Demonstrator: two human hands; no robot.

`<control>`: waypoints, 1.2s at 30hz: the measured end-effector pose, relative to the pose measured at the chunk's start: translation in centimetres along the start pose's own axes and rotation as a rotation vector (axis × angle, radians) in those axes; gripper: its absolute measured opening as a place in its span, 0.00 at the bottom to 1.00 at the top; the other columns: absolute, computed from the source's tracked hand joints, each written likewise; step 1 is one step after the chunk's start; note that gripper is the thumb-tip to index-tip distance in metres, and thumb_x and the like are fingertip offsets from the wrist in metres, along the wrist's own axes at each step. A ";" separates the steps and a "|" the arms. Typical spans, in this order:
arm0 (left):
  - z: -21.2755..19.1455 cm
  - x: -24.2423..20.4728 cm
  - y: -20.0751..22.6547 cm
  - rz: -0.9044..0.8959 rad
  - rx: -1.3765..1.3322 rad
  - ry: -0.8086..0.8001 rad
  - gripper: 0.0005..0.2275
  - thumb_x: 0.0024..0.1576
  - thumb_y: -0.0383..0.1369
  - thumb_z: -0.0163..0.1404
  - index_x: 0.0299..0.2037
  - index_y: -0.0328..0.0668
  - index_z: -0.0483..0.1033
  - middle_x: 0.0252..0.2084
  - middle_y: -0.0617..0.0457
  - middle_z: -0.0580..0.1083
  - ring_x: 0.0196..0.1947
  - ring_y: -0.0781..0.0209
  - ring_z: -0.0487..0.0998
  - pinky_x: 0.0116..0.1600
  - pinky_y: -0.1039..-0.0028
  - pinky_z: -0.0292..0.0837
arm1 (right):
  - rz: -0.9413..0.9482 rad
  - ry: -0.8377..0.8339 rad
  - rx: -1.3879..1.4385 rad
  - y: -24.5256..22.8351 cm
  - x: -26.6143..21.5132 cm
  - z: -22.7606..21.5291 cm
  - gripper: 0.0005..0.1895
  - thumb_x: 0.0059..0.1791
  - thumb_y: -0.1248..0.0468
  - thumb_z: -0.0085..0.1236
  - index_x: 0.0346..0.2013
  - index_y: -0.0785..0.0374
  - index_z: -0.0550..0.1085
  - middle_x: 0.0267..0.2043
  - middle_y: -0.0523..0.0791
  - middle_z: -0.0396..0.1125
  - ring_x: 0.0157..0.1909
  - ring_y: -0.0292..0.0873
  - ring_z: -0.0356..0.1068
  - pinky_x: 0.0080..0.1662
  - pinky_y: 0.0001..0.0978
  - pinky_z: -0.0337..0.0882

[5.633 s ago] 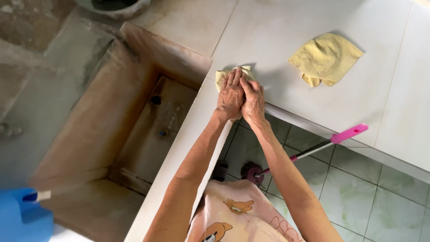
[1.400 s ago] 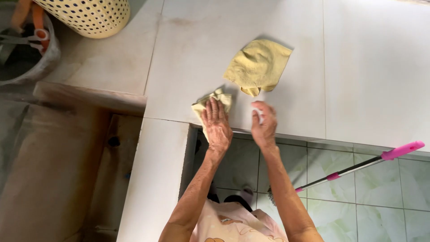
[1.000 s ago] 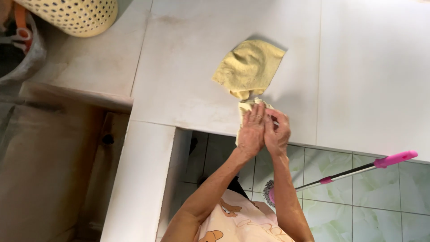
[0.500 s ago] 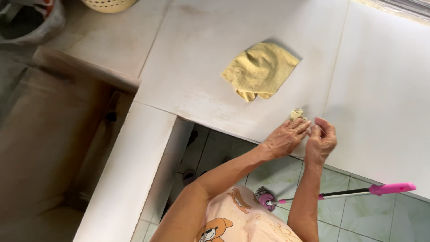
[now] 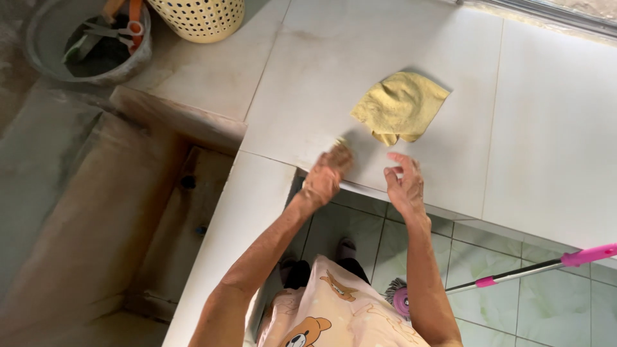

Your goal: The person wipes a white tiled countertop around a recessed sink basin using a yellow cloth, working across different sections of the surface. They periodically dip and wring the cloth in the sink basin, then resume wiping, and near the end they unfold and refold the cloth while continuing to wipe the counter.

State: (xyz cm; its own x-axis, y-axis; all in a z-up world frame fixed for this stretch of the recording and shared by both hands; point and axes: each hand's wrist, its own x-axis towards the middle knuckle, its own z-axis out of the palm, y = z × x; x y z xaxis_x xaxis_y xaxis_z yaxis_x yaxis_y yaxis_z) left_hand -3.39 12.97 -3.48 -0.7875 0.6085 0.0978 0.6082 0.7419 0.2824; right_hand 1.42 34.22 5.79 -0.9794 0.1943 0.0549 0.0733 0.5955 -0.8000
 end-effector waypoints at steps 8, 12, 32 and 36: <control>-9.6 1.1 0.1 -0.212 -0.584 0.665 0.27 0.64 0.22 0.42 0.76 0.35 0.54 0.78 0.35 0.55 0.80 0.38 0.51 0.82 0.54 0.50 | -0.225 0.145 -0.298 4.4 8.2 7.5 0.34 0.50 0.61 0.61 0.70 0.54 0.62 0.73 0.60 0.51 0.72 0.66 0.52 0.67 0.56 0.59; -4.9 2.3 1.7 -0.262 -0.373 0.360 0.28 0.60 0.29 0.47 0.71 0.29 0.56 0.75 0.30 0.52 0.75 0.33 0.49 0.74 0.45 0.44 | -0.099 0.057 -0.567 6.0 13.0 11.1 0.37 0.50 0.53 0.57 0.73 0.46 0.59 0.77 0.64 0.39 0.75 0.71 0.40 0.68 0.66 0.44; -7.8 1.5 -4.5 -0.450 -0.421 0.455 0.17 0.57 0.26 0.52 0.58 0.32 0.75 0.58 0.39 0.73 0.55 0.41 0.75 0.59 0.58 0.74 | -0.386 -0.050 -0.094 -5.9 6.2 11.1 0.27 0.48 0.67 0.57 0.63 0.57 0.68 0.64 0.52 0.62 0.67 0.57 0.61 0.68 0.52 0.61; -4.1 0.3 -3.6 -0.355 -0.267 0.515 0.17 0.52 0.22 0.52 0.53 0.32 0.77 0.53 0.39 0.75 0.53 0.40 0.76 0.59 0.57 0.74 | -0.635 -0.007 -0.316 -6.1 2.4 12.1 0.37 0.37 0.71 0.55 0.62 0.73 0.64 0.64 0.59 0.60 0.66 0.65 0.58 0.63 0.60 0.58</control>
State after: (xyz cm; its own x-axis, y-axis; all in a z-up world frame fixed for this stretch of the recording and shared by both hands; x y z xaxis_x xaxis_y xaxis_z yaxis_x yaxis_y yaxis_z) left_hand -6.21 9.33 -0.57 -0.9218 0.0804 0.3792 0.3112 0.7367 0.6004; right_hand -3.64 21.66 3.56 -0.8519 -0.2696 0.4490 -0.4624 0.7898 -0.4030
